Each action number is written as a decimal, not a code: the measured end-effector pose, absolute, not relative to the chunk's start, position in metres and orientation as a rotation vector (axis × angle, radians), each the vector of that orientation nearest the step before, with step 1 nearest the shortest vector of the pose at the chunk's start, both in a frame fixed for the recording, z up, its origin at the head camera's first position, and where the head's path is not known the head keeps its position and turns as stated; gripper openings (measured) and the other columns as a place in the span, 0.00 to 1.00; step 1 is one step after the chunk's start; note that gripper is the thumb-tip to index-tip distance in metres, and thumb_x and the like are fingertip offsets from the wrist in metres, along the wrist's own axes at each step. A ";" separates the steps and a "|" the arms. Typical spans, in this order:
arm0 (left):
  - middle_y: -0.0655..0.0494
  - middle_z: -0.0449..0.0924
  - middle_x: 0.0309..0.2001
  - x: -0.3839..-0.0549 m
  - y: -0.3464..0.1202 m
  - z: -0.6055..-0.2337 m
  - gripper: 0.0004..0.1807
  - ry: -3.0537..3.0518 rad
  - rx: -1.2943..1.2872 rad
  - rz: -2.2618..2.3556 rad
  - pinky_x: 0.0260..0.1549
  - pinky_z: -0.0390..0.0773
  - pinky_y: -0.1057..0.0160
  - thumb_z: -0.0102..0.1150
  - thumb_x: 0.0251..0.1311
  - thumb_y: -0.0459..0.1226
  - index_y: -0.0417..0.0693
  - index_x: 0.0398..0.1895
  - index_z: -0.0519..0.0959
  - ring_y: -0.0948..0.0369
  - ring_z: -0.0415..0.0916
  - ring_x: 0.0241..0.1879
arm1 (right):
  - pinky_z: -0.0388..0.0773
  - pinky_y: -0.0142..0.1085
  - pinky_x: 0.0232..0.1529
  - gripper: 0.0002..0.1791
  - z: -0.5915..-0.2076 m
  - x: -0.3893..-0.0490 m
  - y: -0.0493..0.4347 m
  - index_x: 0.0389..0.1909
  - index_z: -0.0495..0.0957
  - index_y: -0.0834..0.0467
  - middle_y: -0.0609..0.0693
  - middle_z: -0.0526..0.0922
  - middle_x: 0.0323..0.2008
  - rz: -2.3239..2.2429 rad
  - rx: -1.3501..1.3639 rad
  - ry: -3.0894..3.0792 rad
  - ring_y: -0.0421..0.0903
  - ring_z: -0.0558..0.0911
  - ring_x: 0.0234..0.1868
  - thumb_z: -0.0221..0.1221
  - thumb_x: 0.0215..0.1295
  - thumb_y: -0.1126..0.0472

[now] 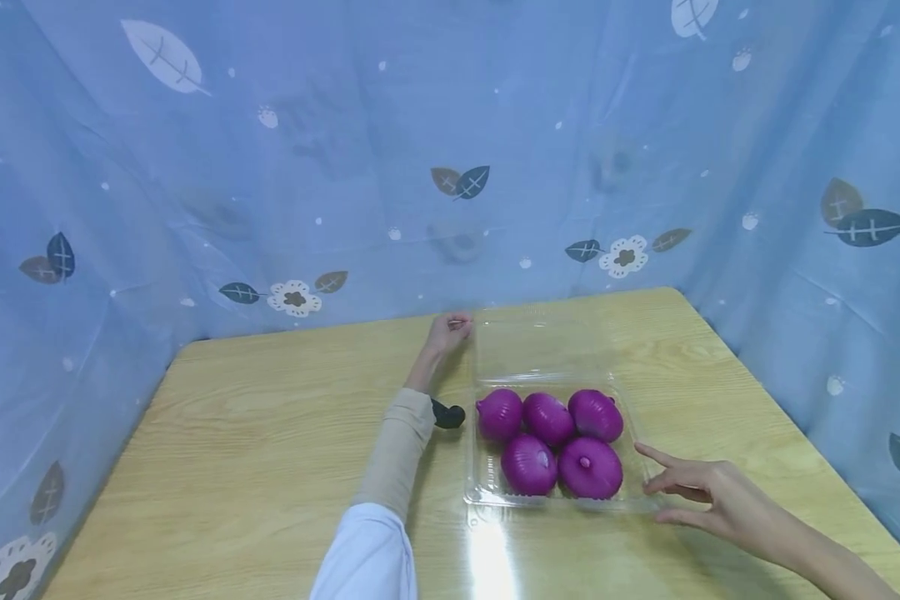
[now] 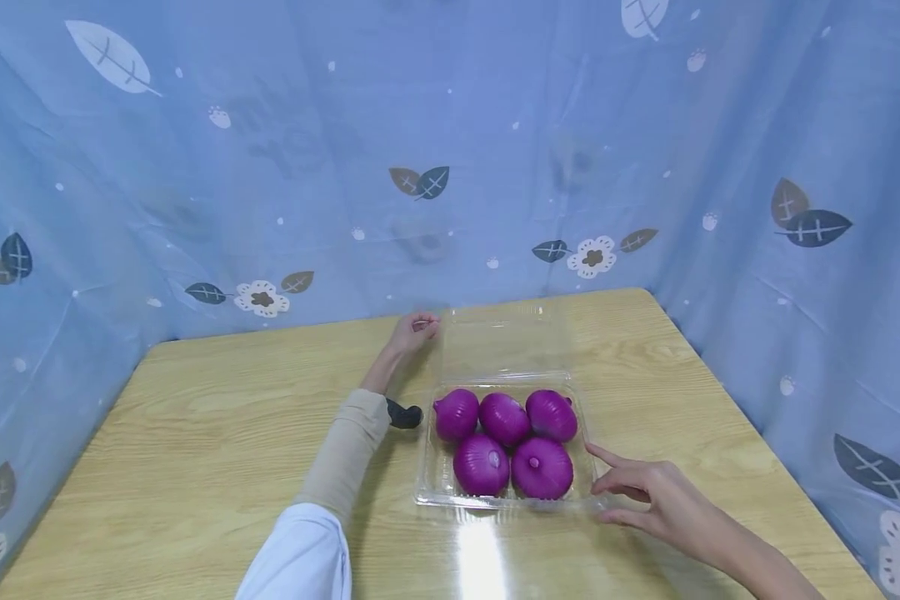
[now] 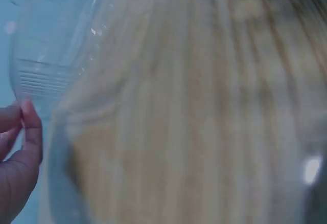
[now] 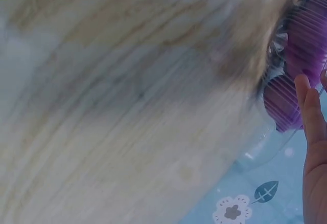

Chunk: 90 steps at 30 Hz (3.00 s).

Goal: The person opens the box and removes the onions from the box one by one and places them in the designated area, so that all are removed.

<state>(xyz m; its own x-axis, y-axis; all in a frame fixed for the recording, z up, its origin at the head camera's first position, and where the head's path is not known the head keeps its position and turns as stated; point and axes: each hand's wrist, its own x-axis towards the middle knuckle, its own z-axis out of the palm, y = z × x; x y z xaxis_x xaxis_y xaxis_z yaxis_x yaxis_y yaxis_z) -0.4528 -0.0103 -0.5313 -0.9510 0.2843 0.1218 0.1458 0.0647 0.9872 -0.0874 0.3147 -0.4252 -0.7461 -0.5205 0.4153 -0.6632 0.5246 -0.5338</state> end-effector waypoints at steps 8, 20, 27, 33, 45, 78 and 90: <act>0.34 0.77 0.48 -0.375 -0.027 -0.438 0.17 2.422 0.470 1.593 0.53 0.77 0.52 0.49 0.70 0.35 0.27 0.52 0.74 0.46 0.76 0.48 | 0.76 0.18 0.42 0.22 -0.421 -0.089 0.312 0.45 0.83 0.57 0.36 0.69 0.65 1.031 0.979 -2.576 0.32 0.82 0.43 0.72 0.45 0.68; 0.44 0.71 0.63 -0.315 -0.056 -0.410 0.31 1.970 1.206 1.378 0.63 0.67 0.65 0.66 0.52 0.26 0.34 0.62 0.70 0.57 0.69 0.63 | 0.77 0.20 0.43 0.19 -0.427 -0.088 0.320 0.43 0.83 0.56 0.37 0.66 0.66 1.273 1.026 -2.577 0.32 0.79 0.51 0.68 0.48 0.73; 0.46 0.67 0.66 -0.291 -0.038 -0.404 0.38 1.920 1.343 1.185 0.64 0.63 0.69 0.73 0.45 0.32 0.39 0.64 0.70 0.64 0.64 0.65 | 0.78 0.21 0.43 0.20 -0.429 -0.092 0.321 0.44 0.83 0.59 0.37 0.66 0.67 1.354 1.057 -2.550 0.32 0.78 0.52 0.67 0.48 0.77; 0.50 0.68 0.66 -0.288 -0.030 -0.402 0.40 2.045 1.388 0.952 0.64 0.61 0.72 0.76 0.42 0.33 0.40 0.63 0.71 0.61 0.63 0.66 | 0.79 0.21 0.41 0.21 -0.426 -0.094 0.320 0.44 0.83 0.58 0.39 0.66 0.67 1.289 1.078 -2.555 0.32 0.80 0.50 0.68 0.47 0.76; 0.51 0.70 0.64 -0.285 -0.022 -0.391 0.42 2.231 1.480 0.587 0.63 0.63 0.70 0.77 0.41 0.38 0.46 0.65 0.70 0.59 0.65 0.65 | 0.77 0.21 0.45 0.19 -0.418 -0.103 0.323 0.44 0.82 0.57 0.36 0.64 0.68 1.312 1.218 -2.594 0.35 0.80 0.51 0.68 0.50 0.73; 0.55 0.75 0.53 -0.280 -0.025 -0.383 0.28 2.170 1.512 0.927 0.48 0.77 0.72 0.70 0.50 0.40 0.47 0.55 0.74 0.64 0.74 0.50 | 0.75 0.19 0.48 0.17 -0.420 -0.103 0.323 0.40 0.82 0.53 0.37 0.55 0.73 1.265 1.197 -2.618 0.34 0.77 0.54 0.69 0.49 0.71; 0.53 0.73 0.59 -0.278 -0.029 -0.388 0.30 2.372 1.606 0.835 0.43 0.77 0.73 0.67 0.53 0.44 0.54 0.63 0.74 0.62 0.72 0.53 | 0.75 0.20 0.48 0.18 -0.421 -0.102 0.323 0.40 0.82 0.53 0.38 0.57 0.72 1.294 1.174 -2.601 0.34 0.77 0.54 0.70 0.47 0.72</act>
